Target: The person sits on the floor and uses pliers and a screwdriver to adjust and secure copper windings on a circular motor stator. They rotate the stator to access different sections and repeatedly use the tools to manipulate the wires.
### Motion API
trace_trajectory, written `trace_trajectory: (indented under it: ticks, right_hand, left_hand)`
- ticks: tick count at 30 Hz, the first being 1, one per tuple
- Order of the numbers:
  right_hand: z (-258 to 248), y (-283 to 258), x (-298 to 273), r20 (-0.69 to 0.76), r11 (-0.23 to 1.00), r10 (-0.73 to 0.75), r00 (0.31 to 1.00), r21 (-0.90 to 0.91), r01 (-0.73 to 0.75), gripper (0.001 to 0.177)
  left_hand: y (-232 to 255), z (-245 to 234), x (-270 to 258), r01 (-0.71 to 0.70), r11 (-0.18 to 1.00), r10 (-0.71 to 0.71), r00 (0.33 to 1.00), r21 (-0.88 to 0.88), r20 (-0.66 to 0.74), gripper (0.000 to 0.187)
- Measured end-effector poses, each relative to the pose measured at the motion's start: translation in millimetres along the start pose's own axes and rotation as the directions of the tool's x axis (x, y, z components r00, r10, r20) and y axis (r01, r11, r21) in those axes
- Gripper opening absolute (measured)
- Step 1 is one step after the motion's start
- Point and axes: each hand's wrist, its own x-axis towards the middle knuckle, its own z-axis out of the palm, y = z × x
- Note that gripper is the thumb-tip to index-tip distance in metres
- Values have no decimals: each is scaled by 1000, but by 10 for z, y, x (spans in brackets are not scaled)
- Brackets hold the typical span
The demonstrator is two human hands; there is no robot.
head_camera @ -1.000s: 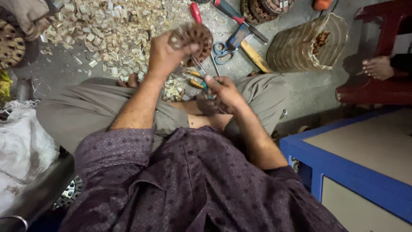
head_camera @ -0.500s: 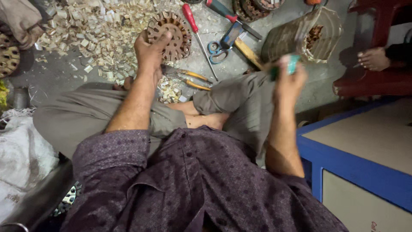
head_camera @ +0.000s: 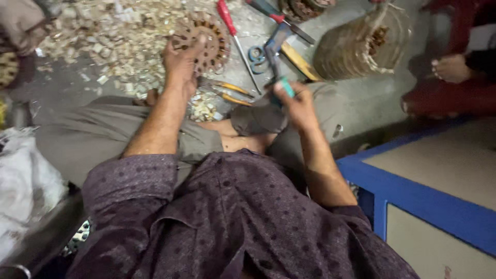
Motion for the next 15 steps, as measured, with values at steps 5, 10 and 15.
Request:
trace_trajectory:
  ticks: [5,10,15]
  right_hand:
    - [446,-99,8,158,955,113,981,-289,-64,45]
    - [583,-185,133,169,939,144,975,-334,-80,53]
    - [715,-149,166,55,924,145,988,-365,-115,52]
  left_hand:
    - [92,42,-70,77,997,-77,997,1,-13,60]
    - [144,78,-79,113,989,-106,992,95,-75,81]
    - [-88,55,-26,-5,969,-24,993,248,112,89]
